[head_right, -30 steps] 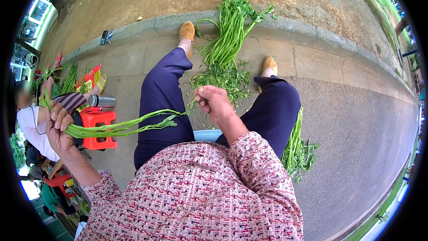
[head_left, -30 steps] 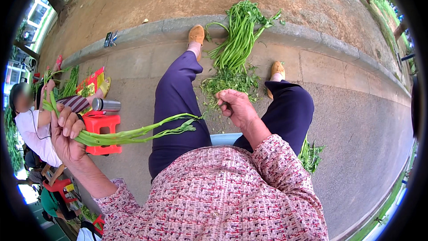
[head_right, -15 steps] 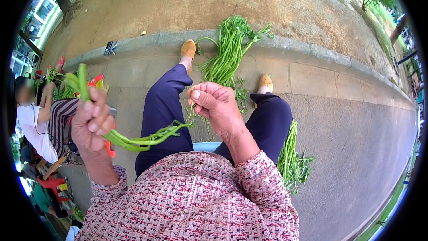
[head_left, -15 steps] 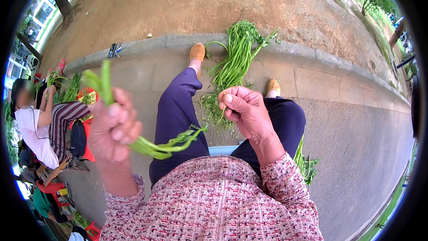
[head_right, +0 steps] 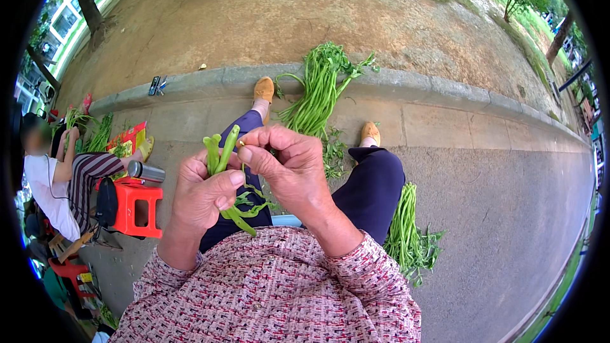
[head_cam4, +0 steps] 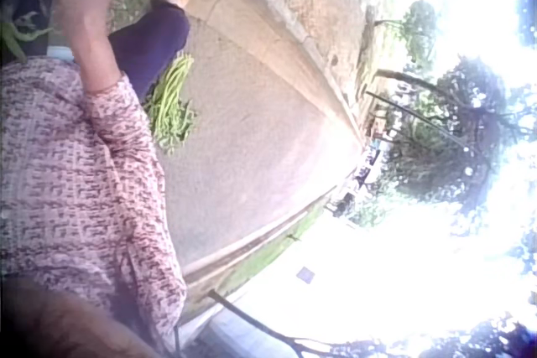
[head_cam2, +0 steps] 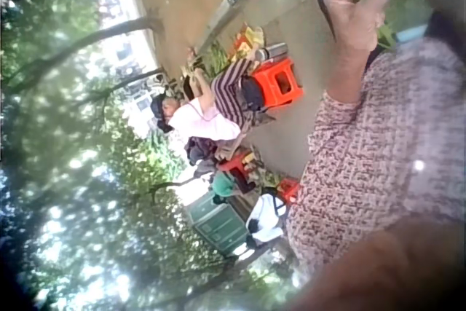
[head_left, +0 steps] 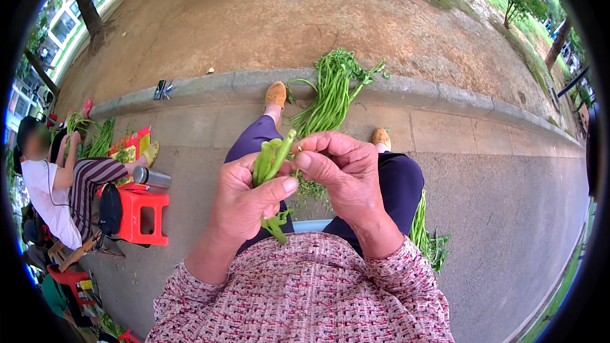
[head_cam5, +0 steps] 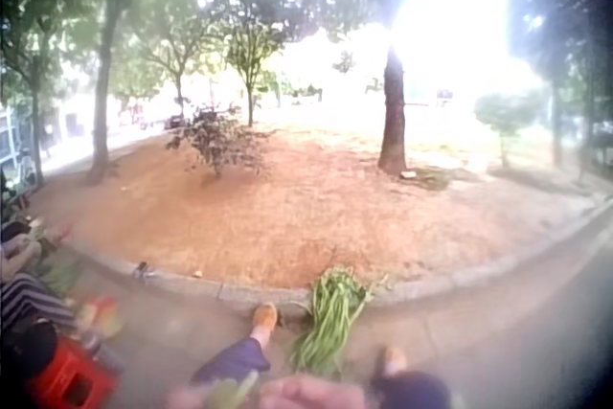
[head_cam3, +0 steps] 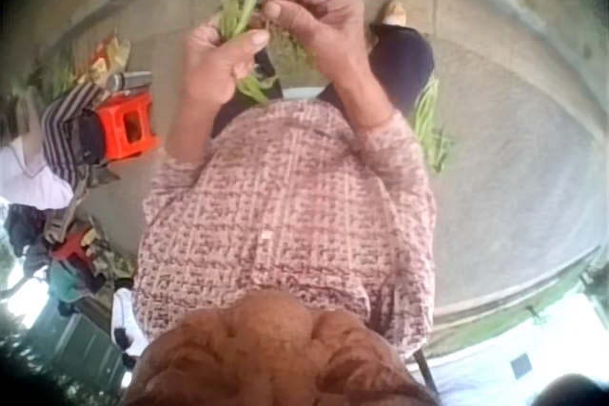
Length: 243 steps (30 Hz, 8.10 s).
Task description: The person holds green leafy vegetables and removes the stems by hand, placing the trimmed parts into a pile on the ground.
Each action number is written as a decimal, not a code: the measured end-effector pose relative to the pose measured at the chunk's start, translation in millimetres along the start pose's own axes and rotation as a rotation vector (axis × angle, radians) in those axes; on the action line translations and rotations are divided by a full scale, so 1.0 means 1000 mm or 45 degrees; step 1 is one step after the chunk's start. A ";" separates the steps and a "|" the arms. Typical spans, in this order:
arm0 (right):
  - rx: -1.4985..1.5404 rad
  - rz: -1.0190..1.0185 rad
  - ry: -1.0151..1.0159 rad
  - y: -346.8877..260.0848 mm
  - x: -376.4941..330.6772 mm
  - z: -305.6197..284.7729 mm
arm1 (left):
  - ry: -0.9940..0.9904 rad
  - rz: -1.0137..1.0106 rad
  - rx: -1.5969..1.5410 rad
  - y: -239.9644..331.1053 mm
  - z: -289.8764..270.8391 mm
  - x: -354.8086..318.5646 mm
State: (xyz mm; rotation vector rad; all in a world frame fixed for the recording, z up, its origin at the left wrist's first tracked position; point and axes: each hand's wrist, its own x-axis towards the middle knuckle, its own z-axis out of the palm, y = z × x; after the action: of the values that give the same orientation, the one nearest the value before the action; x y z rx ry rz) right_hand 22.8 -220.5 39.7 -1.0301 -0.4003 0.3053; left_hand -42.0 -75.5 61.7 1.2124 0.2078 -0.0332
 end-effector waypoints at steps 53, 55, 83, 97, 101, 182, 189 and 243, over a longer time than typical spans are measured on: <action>0.820 0.637 -0.166 0.054 -0.017 -0.005 | -0.197 -0.265 -0.605 -0.027 -0.038 0.010; 0.912 0.627 -0.213 0.057 -0.017 -0.010 | -0.283 -0.282 -0.653 -0.026 -0.039 0.010; 0.738 0.438 0.156 0.056 -0.007 -0.015 | -0.075 -0.231 -0.335 -0.028 -0.027 0.008; -0.222 0.294 -0.176 0.052 -0.016 -0.012 | 0.064 -0.146 -0.356 -0.032 -0.032 0.015; -0.503 0.178 -0.027 0.061 -0.013 -0.021 | 0.063 -0.114 -0.398 -0.033 -0.034 0.013; -1.664 0.853 -0.063 0.163 -0.038 -0.136 | 0.180 0.685 -0.524 0.097 -0.252 -0.096; -1.600 0.804 -0.098 0.165 -0.040 -0.140 | 0.188 0.716 -0.503 0.098 -0.238 -0.090; 0.056 0.548 -0.399 0.081 -0.035 -0.007 | 0.070 0.397 -0.432 -0.012 -0.029 0.013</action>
State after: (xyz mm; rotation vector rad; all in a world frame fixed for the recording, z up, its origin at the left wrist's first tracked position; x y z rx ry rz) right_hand -9.4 -202.1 -40.2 -1.0218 -0.4486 0.8649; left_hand -34.8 -51.5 38.8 0.8965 0.0663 0.2967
